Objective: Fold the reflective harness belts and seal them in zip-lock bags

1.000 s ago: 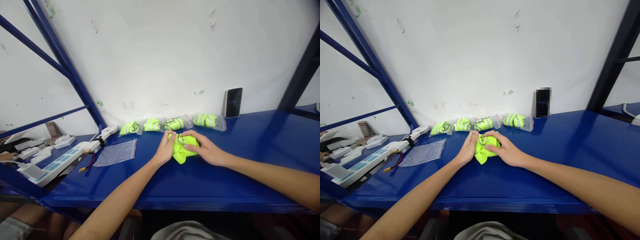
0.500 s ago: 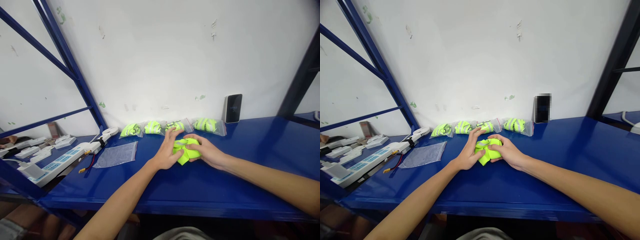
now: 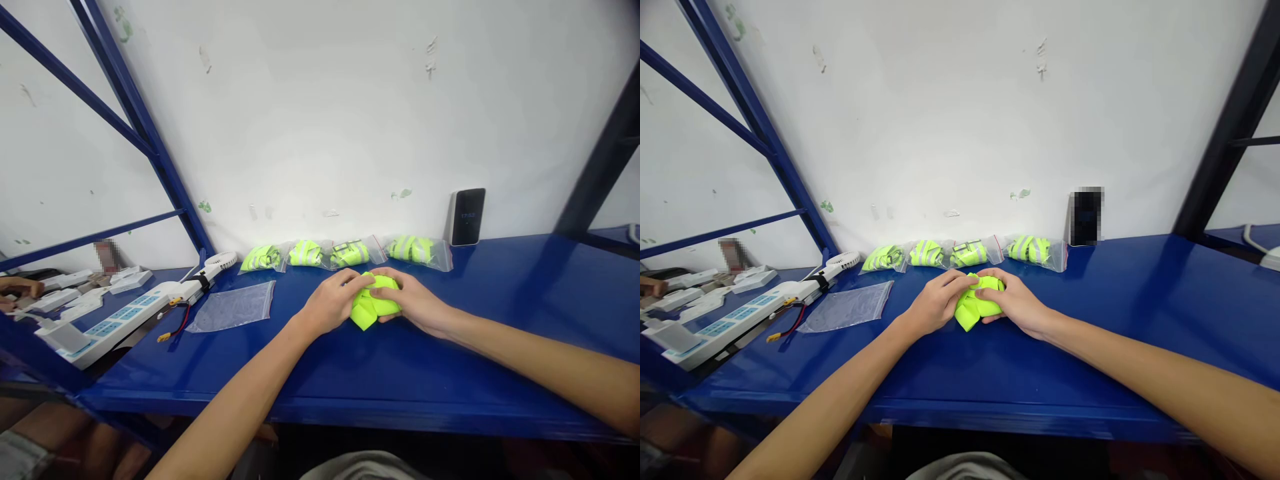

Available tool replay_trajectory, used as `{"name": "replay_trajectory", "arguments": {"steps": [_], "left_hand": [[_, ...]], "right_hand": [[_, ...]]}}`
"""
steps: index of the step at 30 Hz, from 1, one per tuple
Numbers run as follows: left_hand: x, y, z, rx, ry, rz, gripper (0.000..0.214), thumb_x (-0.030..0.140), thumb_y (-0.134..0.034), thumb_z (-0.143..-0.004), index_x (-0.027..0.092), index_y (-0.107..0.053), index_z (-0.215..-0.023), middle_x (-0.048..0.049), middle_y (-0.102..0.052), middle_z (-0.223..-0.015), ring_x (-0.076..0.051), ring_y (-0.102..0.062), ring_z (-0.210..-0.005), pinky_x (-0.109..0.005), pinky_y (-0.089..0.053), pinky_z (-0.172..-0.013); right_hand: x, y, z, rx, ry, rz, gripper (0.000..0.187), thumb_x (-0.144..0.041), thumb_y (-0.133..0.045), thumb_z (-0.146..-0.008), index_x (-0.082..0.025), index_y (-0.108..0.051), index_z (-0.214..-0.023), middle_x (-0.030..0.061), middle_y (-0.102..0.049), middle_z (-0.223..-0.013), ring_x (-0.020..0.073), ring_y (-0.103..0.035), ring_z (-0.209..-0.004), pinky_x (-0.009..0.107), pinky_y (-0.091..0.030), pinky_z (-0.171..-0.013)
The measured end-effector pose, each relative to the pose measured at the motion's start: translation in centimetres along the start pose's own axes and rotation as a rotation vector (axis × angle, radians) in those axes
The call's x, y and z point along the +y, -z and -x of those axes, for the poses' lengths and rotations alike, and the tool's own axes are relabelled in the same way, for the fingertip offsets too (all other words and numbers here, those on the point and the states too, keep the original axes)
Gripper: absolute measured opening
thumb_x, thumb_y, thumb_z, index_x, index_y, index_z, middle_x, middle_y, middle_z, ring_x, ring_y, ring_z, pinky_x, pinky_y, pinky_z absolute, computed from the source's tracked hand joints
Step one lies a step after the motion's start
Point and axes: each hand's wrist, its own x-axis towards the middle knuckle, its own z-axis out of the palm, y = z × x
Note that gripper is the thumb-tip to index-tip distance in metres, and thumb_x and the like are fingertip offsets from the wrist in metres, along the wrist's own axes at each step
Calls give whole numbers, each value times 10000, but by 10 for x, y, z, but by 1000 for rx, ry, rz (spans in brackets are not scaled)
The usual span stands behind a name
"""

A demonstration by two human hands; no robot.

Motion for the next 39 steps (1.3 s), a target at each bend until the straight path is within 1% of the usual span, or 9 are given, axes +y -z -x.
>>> {"name": "replay_trajectory", "arguments": {"steps": [5, 9, 13, 19, 24, 27, 31, 36, 39], "left_hand": [[5, 12, -5, -125, -109, -243, 430, 77, -477, -843, 188, -551, -1252, -140, -546, -1184, -245, -546, -1080, -403, -511, -923], [5, 11, -6, -12, -188, -381, 393, 97, -510, -833, 162, -567, -1216, -166, -542, -1208, -276, -550, -1109, -435, -515, -922], [3, 4, -5, 85, -320, -475, 271, 152, -482, -912, 133, -582, -1164, -148, -629, -1101, -239, -624, -1008, -373, -553, -831], [1, 2, -4, 122, -263, -361, 257, 171, -447, -940, 160, -618, -1131, -107, -714, -1016, -199, -692, -894, -329, -573, -774], [3, 0, -2, 155, -6, -117, 253, 223, -453, -965, 164, -633, -1132, -101, -733, -1013, -196, -701, -898, -315, -551, -810], [7, 0, -4, 151, 239, 6, 246, 251, -428, -978, 170, -659, -1001, -68, -724, -863, -171, -677, -761, -286, -511, -738], [10, 2, -11, 197, 531, 228, 264, 286, -453, -954, 167, -633, -803, -32, -634, -758, -148, -584, -707, -255, -438, -660], [9, 0, -17, 194, 758, 868, 358, 441, -534, -884, 145, -556, -682, 12, -501, -610, -104, -452, -567, -218, -347, -533], [9, 1, -18, 250, 843, 1113, 331, 468, -644, -801, 150, -561, -765, 33, -509, -588, -86, -444, -517, -205, -339, -508]], "right_hand": [[1, 1, 0, -5, -57, -11, 383, -270, -698, -803, -224, -569, -1161, 47, -611, -967, 187, -646, -852, 240, -609, -538], [4, 3, -3, -9, -9, 22, 410, -290, -712, -786, -228, -572, -1167, 41, -612, -967, 191, -651, -844, 251, -607, -530], [3, 4, -1, -69, 35, 68, 458, -320, -722, -769, -230, -563, -1190, 39, -641, -994, 202, -665, -847, 286, -616, -574], [1, 0, 2, -116, 68, 117, 474, -343, -718, -755, -247, -554, -1189, 13, -654, -945, 219, -663, -849, 369, -617, -652], [3, 3, -2, -61, 241, 309, 396, -366, -687, -772, -238, -576, -1130, 32, -656, -963, 235, -649, -868, 372, -577, -723], [4, 6, -4, -26, 357, 464, 379, -366, -663, -794, -224, -567, -1133, 37, -636, -1043, 226, -620, -905, 359, -532, -800], [8, 8, -6, -41, 389, 546, 380, -378, -646, -810, -222, -547, -1142, 26, -623, -1030, 207, -592, -860, 336, -500, -781], [8, 10, -7, -93, 402, 546, 387, -399, -628, -833, -229, -528, -1166, 27, -620, -1065, 214, -598, -896, 334, -491, -804], [6, 10, -6, -130, 396, 543, 396, -406, -635, -832, -233, -529, -1172, 31, -619, -1094, 220, -603, -913, 340, -494, -818]]}}
